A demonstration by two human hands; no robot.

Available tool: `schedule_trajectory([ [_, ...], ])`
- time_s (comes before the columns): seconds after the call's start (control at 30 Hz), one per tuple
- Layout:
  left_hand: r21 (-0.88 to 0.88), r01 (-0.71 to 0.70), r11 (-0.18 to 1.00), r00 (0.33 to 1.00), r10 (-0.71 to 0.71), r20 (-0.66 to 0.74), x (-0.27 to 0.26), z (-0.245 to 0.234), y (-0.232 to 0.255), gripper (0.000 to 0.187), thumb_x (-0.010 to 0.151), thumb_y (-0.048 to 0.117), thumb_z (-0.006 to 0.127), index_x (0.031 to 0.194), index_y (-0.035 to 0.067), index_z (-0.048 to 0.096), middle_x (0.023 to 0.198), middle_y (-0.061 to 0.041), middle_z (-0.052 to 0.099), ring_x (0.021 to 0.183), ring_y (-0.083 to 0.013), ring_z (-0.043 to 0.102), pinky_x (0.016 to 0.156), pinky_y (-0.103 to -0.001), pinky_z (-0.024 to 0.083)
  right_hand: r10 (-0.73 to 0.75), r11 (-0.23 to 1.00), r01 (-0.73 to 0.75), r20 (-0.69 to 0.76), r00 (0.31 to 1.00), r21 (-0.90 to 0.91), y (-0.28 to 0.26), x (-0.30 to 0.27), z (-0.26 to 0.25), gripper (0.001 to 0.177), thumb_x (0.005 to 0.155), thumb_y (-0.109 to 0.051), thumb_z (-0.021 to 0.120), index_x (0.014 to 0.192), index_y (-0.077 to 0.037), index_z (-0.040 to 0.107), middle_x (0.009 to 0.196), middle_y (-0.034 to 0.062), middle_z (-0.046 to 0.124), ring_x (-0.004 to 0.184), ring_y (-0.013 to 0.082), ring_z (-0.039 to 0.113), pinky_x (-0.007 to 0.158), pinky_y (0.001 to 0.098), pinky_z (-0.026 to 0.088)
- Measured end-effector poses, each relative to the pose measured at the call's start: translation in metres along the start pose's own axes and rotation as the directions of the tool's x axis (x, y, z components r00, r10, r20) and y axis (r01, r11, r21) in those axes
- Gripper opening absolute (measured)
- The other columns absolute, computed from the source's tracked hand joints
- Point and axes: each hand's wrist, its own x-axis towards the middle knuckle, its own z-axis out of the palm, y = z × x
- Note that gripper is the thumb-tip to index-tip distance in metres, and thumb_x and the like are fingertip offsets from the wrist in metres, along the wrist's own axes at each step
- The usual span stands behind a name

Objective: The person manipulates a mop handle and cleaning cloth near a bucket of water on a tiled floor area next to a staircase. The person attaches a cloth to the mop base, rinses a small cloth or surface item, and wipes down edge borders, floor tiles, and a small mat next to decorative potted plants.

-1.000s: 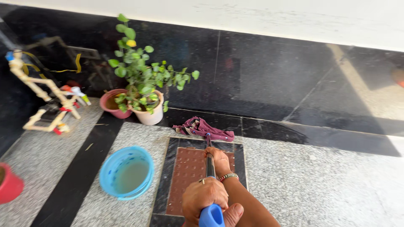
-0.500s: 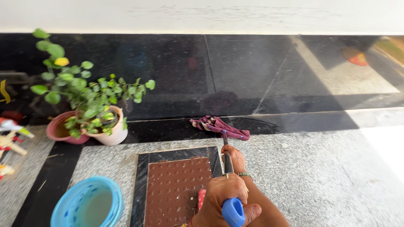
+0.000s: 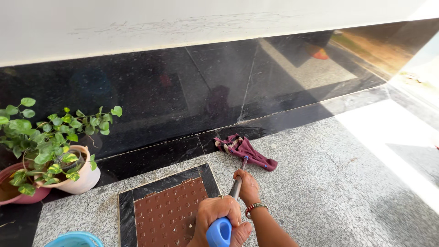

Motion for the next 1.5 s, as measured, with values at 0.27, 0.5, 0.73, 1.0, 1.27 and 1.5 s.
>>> schedule_trajectory([
  [0.27, -0.025, 0.037, 0.999, 0.999, -0.037, -0.006, -0.026, 0.022, 0.045, 0.031, 0.08, 0.01, 0.081, 0.068, 0.007, 0.053, 0.064, -0.003, 0.061, 0.058, -0.0115, 0.061, 0.055, -0.03, 0.049, 0.018, 0.999, -0.02, 0.031, 0.999, 0.043, -0.022, -0.057, -0.04, 0.014, 0.076, -0.02, 0.069, 0.089, -0.015, 0.066, 0.09, 0.0092, 0.073, 0.091, 0.0351, 0.069, 0.076, 0.044, 0.052],
  [0.5, -0.044, 0.012, 0.999, 1.0, -0.013, -0.01, -0.063, 0.024, 0.091, 0.025, 0.076, 0.004, 0.074, 0.068, 0.007, 0.051, 0.063, -0.002, 0.06, 0.055, -0.0076, 0.056, 0.052, -0.026, 0.045, 0.062, 0.998, -0.062, 0.011, 0.998, 0.023, -0.045, -0.116, -0.05, 0.017, 0.081, -0.028, 0.069, 0.092, -0.016, 0.067, 0.093, 0.0104, 0.074, 0.093, 0.0356, 0.069, 0.078, 0.0448, 0.052],
  [0.73, -0.076, -0.049, 0.996, 0.999, 0.047, -0.028, -0.093, 0.054, 0.127, 0.024, 0.078, 0.003, 0.075, 0.068, 0.006, 0.053, 0.059, -0.002, 0.055, 0.052, -0.0081, 0.05, 0.05, -0.026, 0.04, 0.054, 0.996, -0.051, -0.046, 0.997, 0.071, -0.077, -0.181, -0.092, 0.018, 0.084, -0.029, 0.069, 0.096, -0.016, 0.066, 0.095, 0.009, 0.073, 0.093, 0.033, 0.067, 0.08, 0.0448, 0.05],
  [1.0, -0.104, -0.214, 0.971, 0.977, 0.213, -0.014, -0.08, 0.086, 0.156, 0.023, 0.08, 0.002, 0.078, 0.074, 0.007, 0.056, 0.067, -0.001, 0.065, 0.059, -0.0107, 0.066, 0.057, -0.027, 0.053, -0.071, 0.848, 0.1, -0.075, 0.995, 0.52, -0.095, -0.22, -0.139, 0.019, 0.09, -0.024, 0.065, 0.104, -0.012, 0.063, 0.101, 0.007, 0.07, 0.098, 0.0267, 0.064, 0.085, 0.0394, 0.048],
  [1.27, 0.052, -0.312, 0.949, 0.948, 0.315, -0.053, -0.07, 0.12, 0.149, 0.025, 0.076, 0.01, 0.082, 0.075, 0.01, 0.057, 0.065, -0.001, 0.06, 0.055, -0.0133, 0.062, 0.057, -0.027, 0.048, -0.053, 0.491, 0.058, -0.037, 0.998, 0.869, -0.079, -0.235, -0.152, 0.02, 0.096, -0.02, 0.062, 0.112, -0.008, 0.06, 0.107, 0.005, 0.067, 0.103, 0.0203, 0.06, 0.089, 0.0341, 0.046],
  [1.5, 0.137, -0.369, 0.919, 0.914, 0.386, -0.127, -0.061, 0.157, 0.118, 0.025, 0.077, 0.009, 0.08, 0.077, 0.012, 0.055, 0.07, -0.002, 0.06, 0.063, -0.018, 0.066, 0.061, -0.028, 0.052, -0.268, -0.245, -0.236, 0.169, 0.949, 0.94, -0.052, -0.217, -0.169, 0.021, 0.102, -0.016, 0.059, 0.12, -0.005, 0.057, 0.112, 0.0032, 0.064, 0.107, 0.0147, 0.058, 0.094, 0.0294, 0.044],
])
